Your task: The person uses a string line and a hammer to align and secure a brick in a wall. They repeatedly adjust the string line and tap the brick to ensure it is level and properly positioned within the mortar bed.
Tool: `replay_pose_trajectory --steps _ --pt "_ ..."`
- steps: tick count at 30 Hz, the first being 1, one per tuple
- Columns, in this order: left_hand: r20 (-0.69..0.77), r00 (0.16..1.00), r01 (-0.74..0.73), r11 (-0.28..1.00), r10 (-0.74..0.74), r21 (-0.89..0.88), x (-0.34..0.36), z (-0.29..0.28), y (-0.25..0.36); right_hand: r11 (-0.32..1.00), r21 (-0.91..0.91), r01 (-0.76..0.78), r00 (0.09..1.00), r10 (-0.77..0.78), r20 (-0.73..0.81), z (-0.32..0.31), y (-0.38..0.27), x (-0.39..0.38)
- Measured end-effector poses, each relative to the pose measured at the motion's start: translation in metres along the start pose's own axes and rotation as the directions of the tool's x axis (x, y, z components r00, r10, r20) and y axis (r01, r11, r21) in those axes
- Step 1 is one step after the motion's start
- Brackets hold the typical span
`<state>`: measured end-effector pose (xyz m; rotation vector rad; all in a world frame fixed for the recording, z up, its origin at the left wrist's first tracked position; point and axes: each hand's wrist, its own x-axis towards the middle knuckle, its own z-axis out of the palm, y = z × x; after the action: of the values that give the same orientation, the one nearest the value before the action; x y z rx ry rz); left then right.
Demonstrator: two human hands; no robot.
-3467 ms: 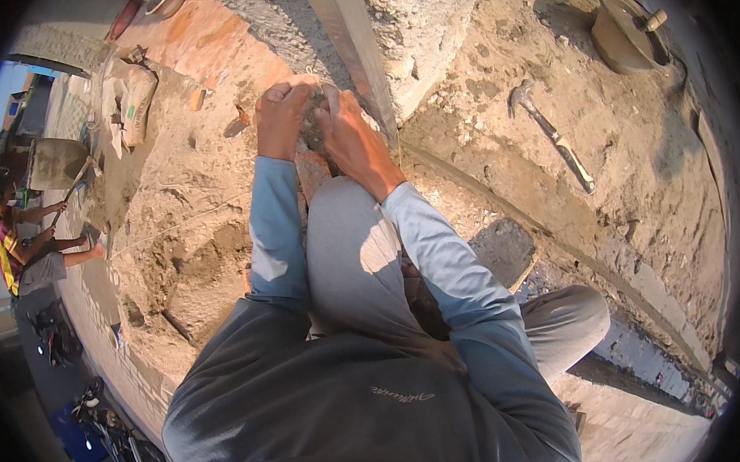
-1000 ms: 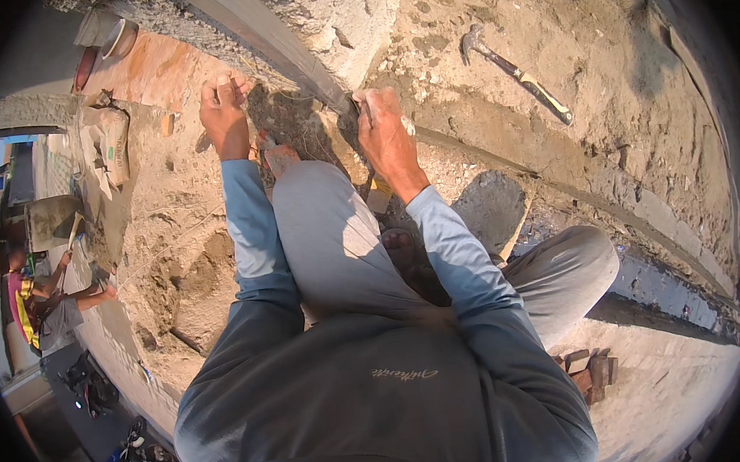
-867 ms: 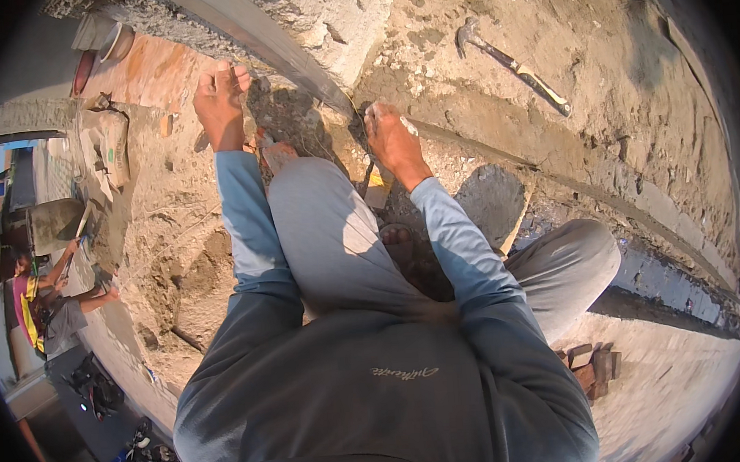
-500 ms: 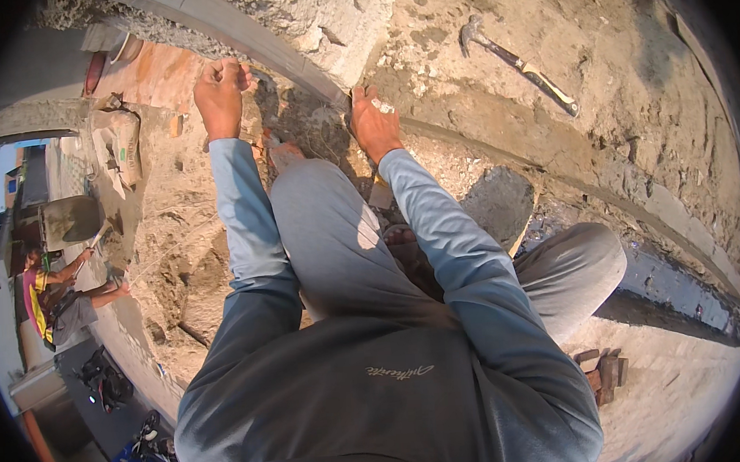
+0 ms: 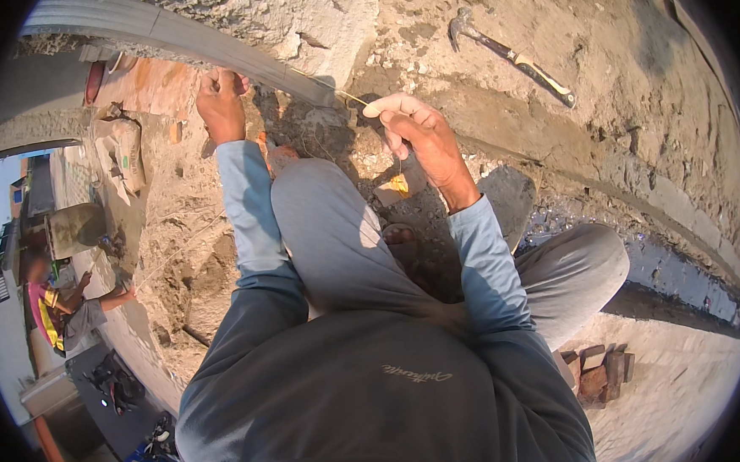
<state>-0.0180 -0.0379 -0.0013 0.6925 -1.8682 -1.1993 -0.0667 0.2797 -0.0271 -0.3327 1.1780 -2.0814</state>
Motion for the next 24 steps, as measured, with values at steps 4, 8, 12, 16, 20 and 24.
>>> replay_pose_trajectory --steps 4,8,12,16,20,24 --pt "0.009 0.993 0.116 0.965 -0.117 -0.237 -0.002 0.002 -0.004 1.000 -0.024 0.004 1.000 -0.004 0.010 0.009 -0.024 -0.012" --pt "0.043 0.962 0.267 0.894 -0.270 -0.361 -0.003 0.006 0.009 0.978 -0.211 -0.009 0.998 -0.003 -0.055 0.014 -0.030 -0.012" --pt "0.007 0.972 0.227 0.926 -0.236 -0.301 -0.005 0.003 0.010 0.893 -0.451 -0.007 0.989 -0.059 -0.133 0.003 -0.012 -0.019" --pt "-0.118 0.991 0.038 0.979 -0.062 -0.202 -0.005 -0.004 0.008 0.891 -0.453 -0.021 0.993 -0.035 -0.115 0.004 -0.008 -0.021" --pt "-0.119 0.993 0.011 0.998 -0.018 -0.055 0.000 -0.012 0.012 0.893 -0.450 0.002 0.989 -0.069 -0.133 0.005 -0.014 -0.021" --pt "-0.135 0.988 -0.048 0.972 0.080 0.230 0.007 -0.012 0.007 0.886 -0.457 -0.077 0.990 0.015 -0.138 0.005 -0.019 -0.023"
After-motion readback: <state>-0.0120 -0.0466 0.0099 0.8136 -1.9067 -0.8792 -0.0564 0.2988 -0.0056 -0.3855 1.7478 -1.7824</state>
